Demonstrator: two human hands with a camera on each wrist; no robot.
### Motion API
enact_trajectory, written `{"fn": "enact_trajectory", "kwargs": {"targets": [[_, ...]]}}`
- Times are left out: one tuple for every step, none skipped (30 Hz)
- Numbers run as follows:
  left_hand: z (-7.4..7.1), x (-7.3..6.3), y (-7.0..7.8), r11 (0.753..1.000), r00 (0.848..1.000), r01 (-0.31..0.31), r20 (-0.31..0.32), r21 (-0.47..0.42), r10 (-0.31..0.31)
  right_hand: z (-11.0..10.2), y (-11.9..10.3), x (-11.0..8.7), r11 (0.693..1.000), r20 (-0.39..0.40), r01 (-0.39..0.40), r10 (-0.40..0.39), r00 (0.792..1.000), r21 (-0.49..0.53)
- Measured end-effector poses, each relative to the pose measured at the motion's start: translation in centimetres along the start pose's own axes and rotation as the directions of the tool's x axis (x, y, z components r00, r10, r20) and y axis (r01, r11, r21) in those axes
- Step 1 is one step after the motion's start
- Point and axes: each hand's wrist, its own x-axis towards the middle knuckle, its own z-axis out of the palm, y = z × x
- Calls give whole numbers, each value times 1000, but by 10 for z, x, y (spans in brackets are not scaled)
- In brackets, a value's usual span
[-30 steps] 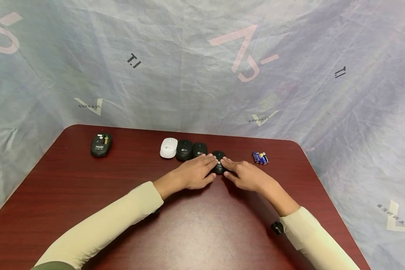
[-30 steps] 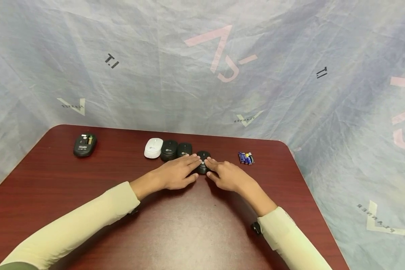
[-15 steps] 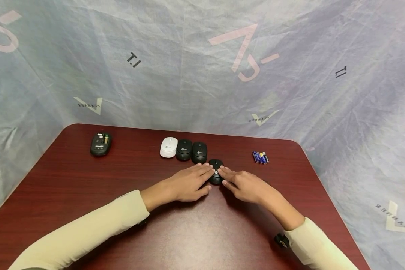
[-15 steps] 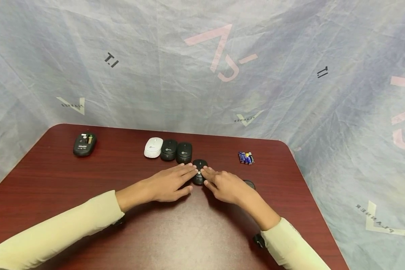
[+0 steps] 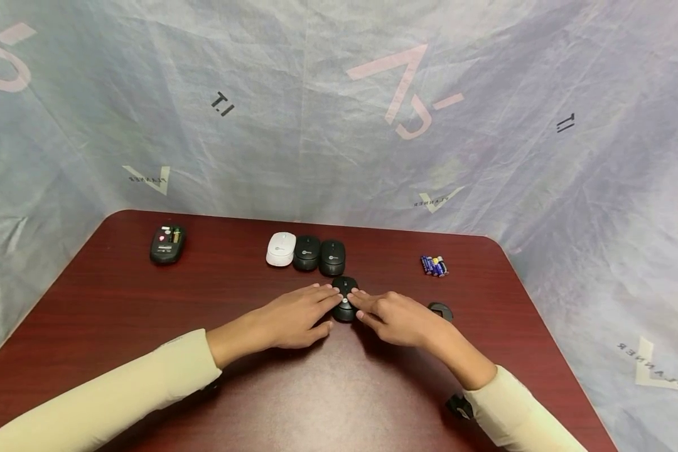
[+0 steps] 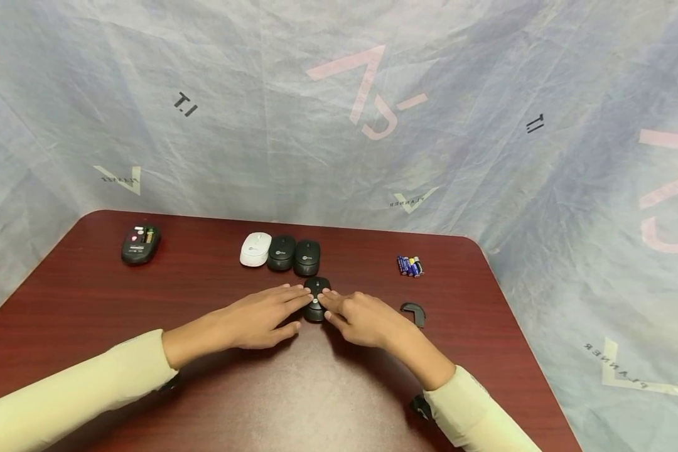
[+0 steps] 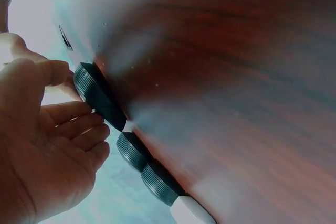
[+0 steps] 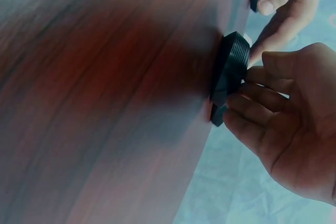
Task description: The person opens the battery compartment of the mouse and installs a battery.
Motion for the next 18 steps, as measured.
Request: {"fn": "enact_trajectory", "kwargs": {"targets": [[0,-3,-1,1000,1000,0,-3,-5,0,0,-2,1,1000,6,2,-2,1000,3],[0,-5,-1,1000,1000,-2,-8,-8,1,0,-4,1,1000,11,5,-5,1000,7],[1,-8,-2,1000,1000,-1,-12,-12,1,0,-6,2,1000,15,9,-10,1000,12],[1,-11,-2,1000,1000,-1,-17,-15,1,1,-8,3,1000,18,15,-15,1000,15],[1,-14,-3,1000,1000,1,-20,-20,-1,1,-10,4,1000,20,19,-20,1000,19],[1,-17,-4,1000,1000,2,-23,-22,-2,2,-12,5,1000,23,25,-25,999,18],[1,-20,-4,1000,1000,4,-25,-25,-5,3,-15,6,999,26,28,-29,999,21],[0,-23,-5,999,1000,10,-25,-31,-11,4,-17,7,999,28,32,-33,999,23],[0,-26,-5,999,1000,16,-24,-37,-16,5,-19,8,999,28,36,-37,999,23],[-1,-28,-6,999,1000,18,-25,-41,-19,6,-21,9,999,29,40,-41,999,23],[-2,-31,-7,999,999,19,-27,-48,-21,7,-24,10,999,28,45,-46,999,27],[-2,-33,-8,998,999,23,-30,-56,-25,8,-26,11,998,28,51,-52,998,33],[-3,-36,-9,998,999,26,-33,-65,-29,9,-28,12,998,28,57,-58,998,41],[-4,-38,-9,997,999,30,-35,-72,-33,9,-30,13,997,26,64,-65,998,48],[-4,-41,-10,997,999,33,-38,-77,-36,10,-31,13,996,24,71,-72,997,56],[-5,-43,-11,996,998,35,-42,-81,-38,11,-32,14,995,22,77,-78,997,66],[-5,-45,-12,996,998,40,-43,-86,-44,11,-34,14,994,21,82,-84,996,74],[-5,-47,-12,995,998,45,-43,-87,-49,12,-34,14,993,22,86,-88,996,80]]}}
